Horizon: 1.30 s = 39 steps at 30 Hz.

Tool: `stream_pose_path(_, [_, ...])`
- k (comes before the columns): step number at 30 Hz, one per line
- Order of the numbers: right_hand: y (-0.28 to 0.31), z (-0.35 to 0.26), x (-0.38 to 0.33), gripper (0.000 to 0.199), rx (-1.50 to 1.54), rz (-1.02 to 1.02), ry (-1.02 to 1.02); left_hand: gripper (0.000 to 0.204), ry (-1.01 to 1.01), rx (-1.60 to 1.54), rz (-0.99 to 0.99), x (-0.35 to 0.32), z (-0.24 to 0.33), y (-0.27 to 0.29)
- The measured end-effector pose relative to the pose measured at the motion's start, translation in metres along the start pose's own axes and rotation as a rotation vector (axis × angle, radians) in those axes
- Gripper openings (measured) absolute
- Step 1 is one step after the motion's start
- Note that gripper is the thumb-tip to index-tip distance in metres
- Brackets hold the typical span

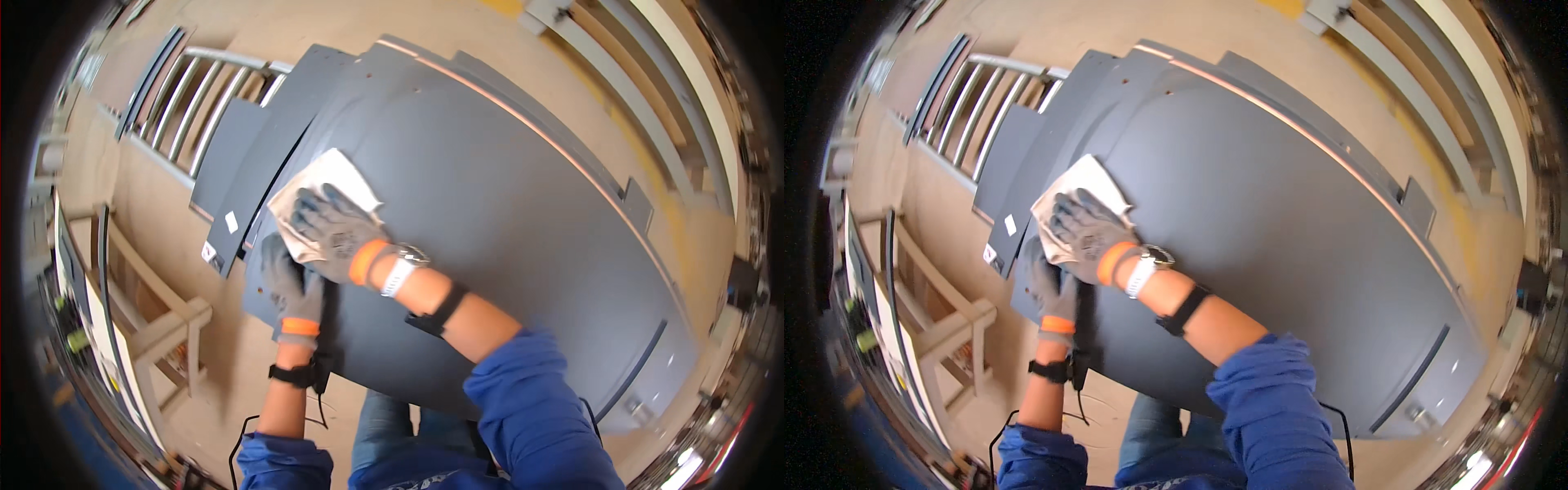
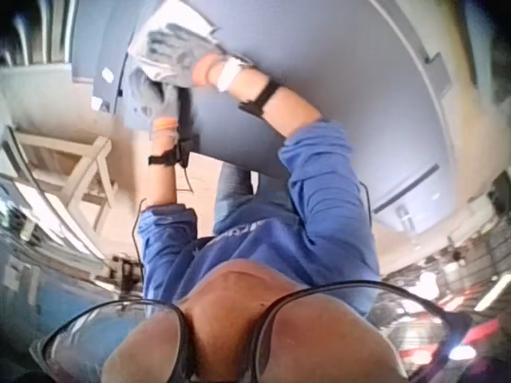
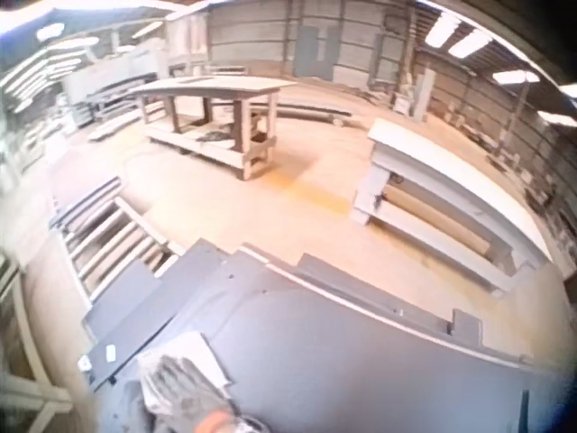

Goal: Wiping down and organizing large furniture panels in a workshop environment.

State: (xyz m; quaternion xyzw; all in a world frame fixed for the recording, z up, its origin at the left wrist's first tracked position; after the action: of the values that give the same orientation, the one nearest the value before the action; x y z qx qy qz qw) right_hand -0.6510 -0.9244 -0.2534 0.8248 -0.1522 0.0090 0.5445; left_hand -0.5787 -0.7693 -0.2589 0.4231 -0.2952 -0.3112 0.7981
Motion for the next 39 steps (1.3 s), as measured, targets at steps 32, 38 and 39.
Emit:
stream_pose_path(32, [-0.074,-0.237,-0.074,0.072,0.188,-0.18,-0.16,0.047,0.457,-1.285,-0.558,-0.164,-0.116,0.048])
stream_pose_path(38, [-0.055,-0.14,-0.055,0.053,-0.298,0.112,-0.459,0.055,1.399,-2.114,-0.863,-0.15,-0.1,0.054])
stream_pose_path(39, [-0.064,-0.145,-0.047,0.055,-0.402,0.008,-0.452,0.052,1.395,-2.132,-0.849,-0.149,-0.098,0.056])
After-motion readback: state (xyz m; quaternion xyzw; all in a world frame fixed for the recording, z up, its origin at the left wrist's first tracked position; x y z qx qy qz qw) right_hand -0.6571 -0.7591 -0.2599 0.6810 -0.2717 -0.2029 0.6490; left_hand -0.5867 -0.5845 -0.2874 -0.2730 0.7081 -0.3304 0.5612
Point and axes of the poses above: each hand's wrist, its own x-axis towards the middle knuckle, its own y-axis out of the back of the hand, z = x × y, the point moved 2 cm from there along x, towards the middle knuckle, and after that the axes turned 7 degrees about z, right-handed, at the moved point
